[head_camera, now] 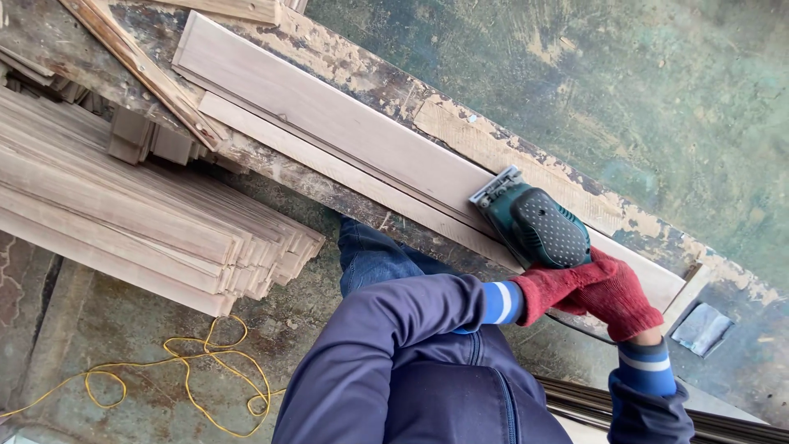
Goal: The recorder is sanding a long wooden plank, first using an electric orbital sander and then finishing with a piece of sandpaper.
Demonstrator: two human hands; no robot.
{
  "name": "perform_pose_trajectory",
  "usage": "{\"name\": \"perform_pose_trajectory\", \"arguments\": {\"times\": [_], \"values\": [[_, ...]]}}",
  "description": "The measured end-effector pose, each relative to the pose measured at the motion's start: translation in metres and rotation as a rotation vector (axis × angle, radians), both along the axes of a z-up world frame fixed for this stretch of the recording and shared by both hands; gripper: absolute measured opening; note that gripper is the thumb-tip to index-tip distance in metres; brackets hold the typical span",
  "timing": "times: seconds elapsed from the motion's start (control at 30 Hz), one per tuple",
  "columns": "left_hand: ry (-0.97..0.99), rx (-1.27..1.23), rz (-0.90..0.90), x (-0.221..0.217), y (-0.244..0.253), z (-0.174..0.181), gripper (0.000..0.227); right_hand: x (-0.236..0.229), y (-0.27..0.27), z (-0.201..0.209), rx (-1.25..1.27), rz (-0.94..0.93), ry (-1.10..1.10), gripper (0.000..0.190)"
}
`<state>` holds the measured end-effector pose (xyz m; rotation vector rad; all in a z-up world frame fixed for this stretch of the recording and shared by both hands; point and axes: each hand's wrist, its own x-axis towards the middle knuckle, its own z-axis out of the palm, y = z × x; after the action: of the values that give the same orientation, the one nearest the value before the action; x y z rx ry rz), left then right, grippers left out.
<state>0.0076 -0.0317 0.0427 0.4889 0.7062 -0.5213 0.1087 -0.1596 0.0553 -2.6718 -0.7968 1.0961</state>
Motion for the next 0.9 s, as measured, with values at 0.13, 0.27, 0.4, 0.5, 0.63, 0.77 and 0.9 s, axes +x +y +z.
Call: {"name": "perform_pose_trajectory", "arguments": {"times": [0.13, 0.27, 0.4, 0.5, 0.63, 0.77, 0.9], "values": [[-0.029, -0.012, 0.0, 0.011, -0.024, 0.0, 0.089, 0.013, -0.038, -0.008, -0.059, -0.019, 0.003, 0.057], [-0.09, -0.02, -0.005, 0.024, -0.041, -0.02, 0.086, 0.022, -0.046, -0.004, -0.07, -0.163, 0.07, 0.044], [-0.169, -0.038, -0.032, 0.031, -0.048, -0.036, 0.082, 0.03, -0.026, 0.003, -0.05, -0.118, 0.076, 0.033], [-0.102, -0.036, 0.019, 0.027, -0.019, -0.017, 0.087, 0.038, -0.011, -0.007, -0.024, -0.034, 0.057, 0.041], [-0.071, -0.019, 0.15, 0.018, 0.019, -0.008, 0.068, 0.038, 0.037, -0.001, -0.027, 0.092, 0.021, 0.054], [-0.049, -0.047, 0.222, 0.003, 0.065, 0.003, 0.089, 0.032, 0.086, -0.001, -0.067, 0.194, -0.012, 0.06], [0.203, -0.095, 0.378, 0.003, 0.105, 0.0, 0.1, 0.006, 0.181, 0.037, -0.17, -0.198, 0.076, 0.039]]}}
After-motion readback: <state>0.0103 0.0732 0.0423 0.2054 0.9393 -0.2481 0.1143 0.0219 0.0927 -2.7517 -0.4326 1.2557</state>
